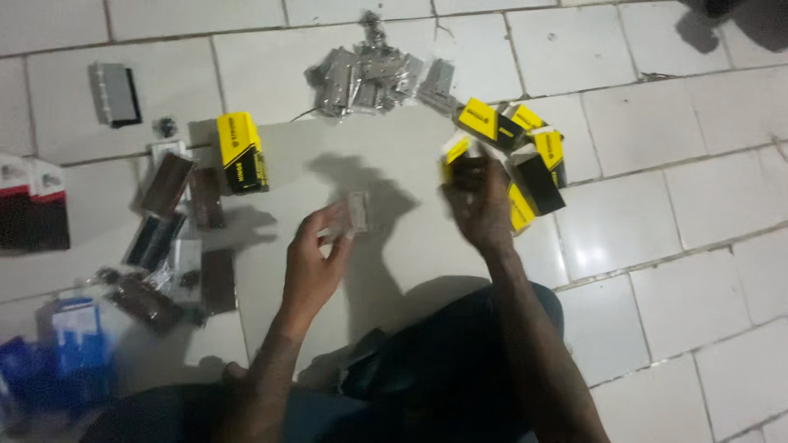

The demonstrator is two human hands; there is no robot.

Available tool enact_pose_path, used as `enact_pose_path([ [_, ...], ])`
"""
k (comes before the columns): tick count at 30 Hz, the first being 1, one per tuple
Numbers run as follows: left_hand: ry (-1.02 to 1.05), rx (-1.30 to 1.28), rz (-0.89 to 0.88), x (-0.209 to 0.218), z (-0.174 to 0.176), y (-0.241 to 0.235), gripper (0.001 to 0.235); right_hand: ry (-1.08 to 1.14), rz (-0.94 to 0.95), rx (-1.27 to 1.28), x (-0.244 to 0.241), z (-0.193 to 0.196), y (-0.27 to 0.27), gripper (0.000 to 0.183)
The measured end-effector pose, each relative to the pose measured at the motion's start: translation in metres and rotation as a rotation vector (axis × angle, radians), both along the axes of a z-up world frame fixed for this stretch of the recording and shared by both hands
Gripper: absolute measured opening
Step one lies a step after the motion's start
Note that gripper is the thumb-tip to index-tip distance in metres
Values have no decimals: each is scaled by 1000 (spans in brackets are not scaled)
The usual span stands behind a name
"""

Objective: The person unboxes and inspects small metal hardware items by hand, taking them from yellow and black boxes or small bags and matching them with hinges and screws on the floor.

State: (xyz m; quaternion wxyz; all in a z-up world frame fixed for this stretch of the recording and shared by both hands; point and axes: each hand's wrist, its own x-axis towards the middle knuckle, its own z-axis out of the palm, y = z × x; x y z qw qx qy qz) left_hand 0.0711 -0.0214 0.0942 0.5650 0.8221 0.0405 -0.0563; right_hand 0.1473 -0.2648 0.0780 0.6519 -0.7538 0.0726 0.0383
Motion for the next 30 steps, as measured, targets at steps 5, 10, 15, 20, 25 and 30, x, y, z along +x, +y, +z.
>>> enact_pose_path([
  [5,-97,-14,-237,4,43,15,62,304,376,256,-30,46,79,108],
  [10,17,148,-267,5,18,32,59,-35,645,75,-49,-13,98,112],
  [15,82,419,-268,18,-20,29,64,-355,581,-476,-52,-60,92,65],
  [20,77,386,-216,21,-21,26,56,-281,545,-507,-46,-70,88,58],
  [25,-6,559,-290,18,-67,39,45,-309,596,-510,-34,-70,85,49],
  [30,50,497,-247,22,-57,34,61,-448,526,-480,-22,-78,81,14],
])
